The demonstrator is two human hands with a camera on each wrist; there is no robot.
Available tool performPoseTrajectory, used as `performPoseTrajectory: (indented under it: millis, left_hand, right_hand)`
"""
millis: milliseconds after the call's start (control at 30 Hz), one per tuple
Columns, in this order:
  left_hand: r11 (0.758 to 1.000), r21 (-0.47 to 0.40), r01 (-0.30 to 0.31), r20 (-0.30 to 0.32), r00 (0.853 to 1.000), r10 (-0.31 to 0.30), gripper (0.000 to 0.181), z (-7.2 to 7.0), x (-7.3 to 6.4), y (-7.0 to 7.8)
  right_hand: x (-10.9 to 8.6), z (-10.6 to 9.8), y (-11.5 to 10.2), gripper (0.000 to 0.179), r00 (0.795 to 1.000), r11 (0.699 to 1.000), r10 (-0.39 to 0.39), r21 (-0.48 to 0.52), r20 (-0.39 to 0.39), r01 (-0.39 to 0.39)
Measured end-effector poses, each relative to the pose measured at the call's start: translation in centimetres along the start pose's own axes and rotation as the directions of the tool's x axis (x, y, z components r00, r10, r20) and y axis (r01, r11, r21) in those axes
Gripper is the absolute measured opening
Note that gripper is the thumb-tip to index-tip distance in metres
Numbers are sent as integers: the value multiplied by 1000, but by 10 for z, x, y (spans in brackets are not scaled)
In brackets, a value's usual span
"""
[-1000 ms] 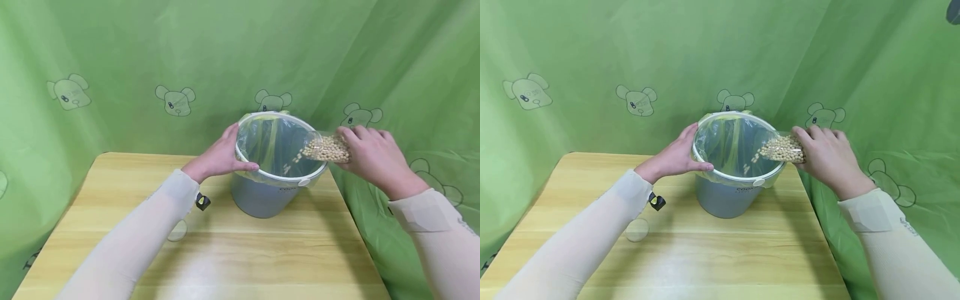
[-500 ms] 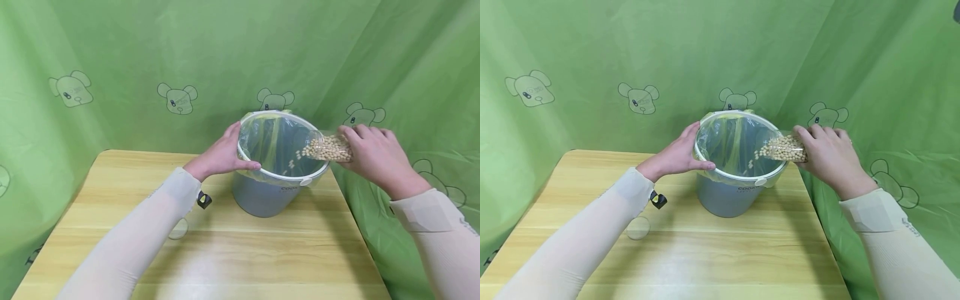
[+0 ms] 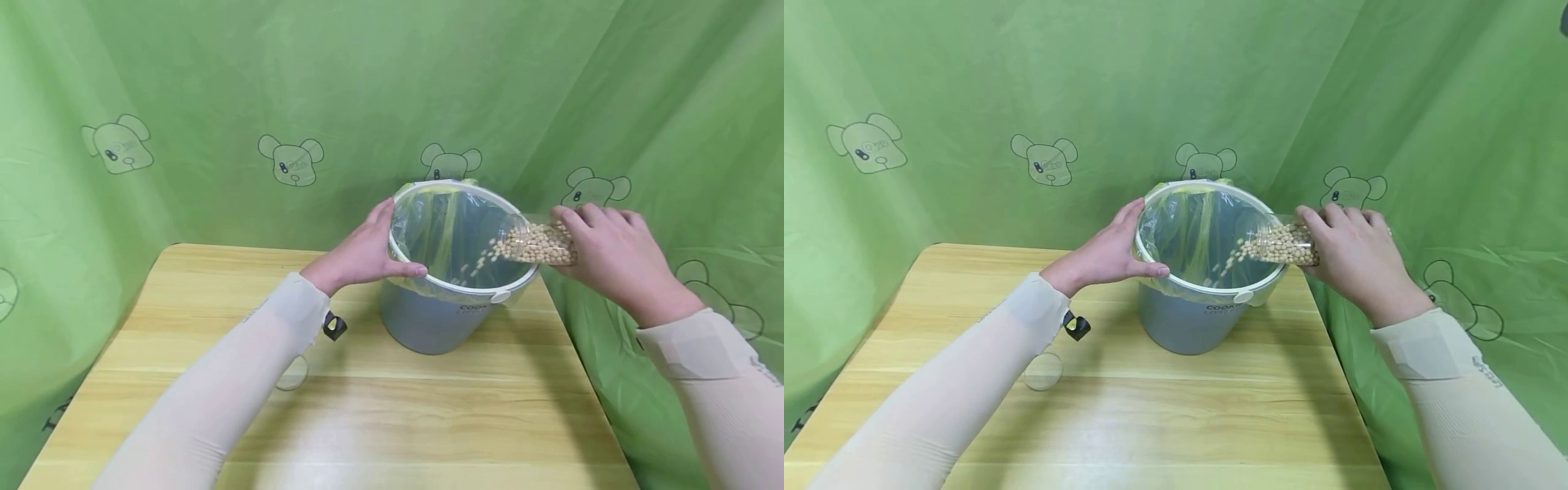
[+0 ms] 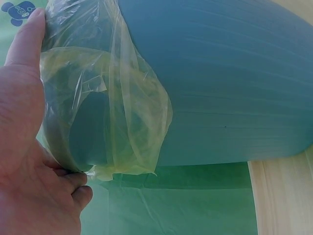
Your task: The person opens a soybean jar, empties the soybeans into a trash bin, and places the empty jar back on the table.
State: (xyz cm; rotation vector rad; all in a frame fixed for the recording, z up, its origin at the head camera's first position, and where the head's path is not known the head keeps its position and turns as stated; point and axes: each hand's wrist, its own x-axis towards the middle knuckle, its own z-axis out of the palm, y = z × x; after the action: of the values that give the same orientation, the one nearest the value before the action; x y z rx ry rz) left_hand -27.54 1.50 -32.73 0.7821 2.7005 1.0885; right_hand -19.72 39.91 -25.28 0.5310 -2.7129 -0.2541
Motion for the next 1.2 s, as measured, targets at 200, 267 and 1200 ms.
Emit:
performPoseTrajectory:
  millis: [200, 267, 1200]
  left_hand:
    - [1000, 2, -2, 1, 1000, 2, 148, 0, 0, 1]
    - [1000, 1, -8, -3, 1000, 8, 148, -1, 1, 1]
    - [1000, 13, 5, 9, 1000, -5, 148, -2, 0, 1]
  right_hand:
    - [0, 0, -1, 93, 1000, 1000, -9, -1, -11, 9]
    - [0, 0, 0, 94, 1000, 1000, -8, -1, -12, 8]
    - [1, -1, 2, 94, 1000, 1000, -19, -22, -10, 19]
